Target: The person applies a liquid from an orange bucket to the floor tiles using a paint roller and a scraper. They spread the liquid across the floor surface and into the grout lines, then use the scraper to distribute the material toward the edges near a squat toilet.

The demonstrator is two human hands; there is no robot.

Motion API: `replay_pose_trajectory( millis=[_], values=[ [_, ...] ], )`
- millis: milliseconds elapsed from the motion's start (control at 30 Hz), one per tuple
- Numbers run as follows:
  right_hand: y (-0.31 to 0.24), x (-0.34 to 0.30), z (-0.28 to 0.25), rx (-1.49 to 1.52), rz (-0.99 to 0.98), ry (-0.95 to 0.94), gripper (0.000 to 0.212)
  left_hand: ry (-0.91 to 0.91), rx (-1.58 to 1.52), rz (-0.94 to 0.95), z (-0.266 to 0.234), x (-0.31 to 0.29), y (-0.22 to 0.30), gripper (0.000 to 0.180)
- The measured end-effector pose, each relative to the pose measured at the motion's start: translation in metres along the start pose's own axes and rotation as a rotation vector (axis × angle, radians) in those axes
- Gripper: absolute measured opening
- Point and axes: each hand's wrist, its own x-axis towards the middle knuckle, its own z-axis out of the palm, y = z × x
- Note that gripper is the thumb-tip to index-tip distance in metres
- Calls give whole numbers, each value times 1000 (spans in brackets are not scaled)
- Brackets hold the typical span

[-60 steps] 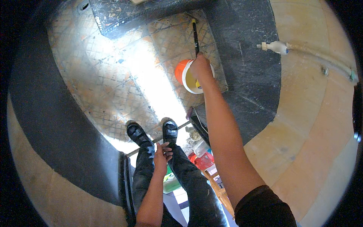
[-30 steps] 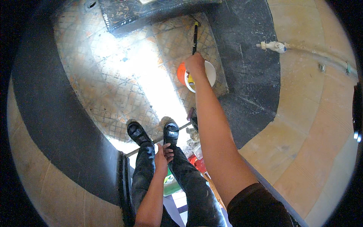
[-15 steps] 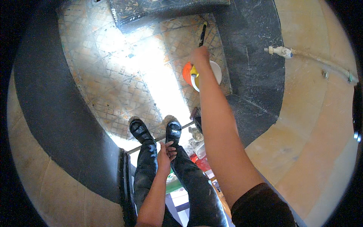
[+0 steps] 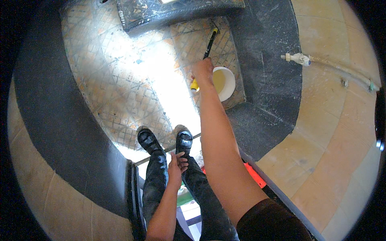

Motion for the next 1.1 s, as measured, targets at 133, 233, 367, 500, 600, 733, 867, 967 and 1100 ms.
replay_pose_trajectory(
  millis=[133, 233, 367, 500, 600, 733, 867, 967, 1100],
  values=[
    [-45, -16, -34, 59, 23, -147, 61, 23, -17, 0, -12, -1, 2, 64],
    [-45, -9, -52, -81, 23, -268, 56, 11, -7, -12, -4, 1, 4, 65],
    [-56, -15, -49, -81, -21, -226, 47, -13, 20, 4, -3, -2, 6, 67],
    [-87, -16, -57, -400, -94, -331, 48, 54, -21, -5, -12, 3, 6, 66],
    [-61, 1, -23, -548, -193, -329, 50, 4, -31, 2, -12, 0, 8, 66],
    [-50, 31, -3, -615, -135, -173, 31, 21, -14, -25, -9, -3, 15, 67],
    [-80, 31, -25, -385, 81, -315, 31, 7, -71, 4, -25, -5, 18, 68],
    [-96, 26, -29, -816, -325, -377, 40, 20, -108, -7, -22, -3, 24, 67],
    [-88, 40, -20, -804, -420, -215, 39, -43, -125, 24, -27, -5, 29, 66]
  ],
)
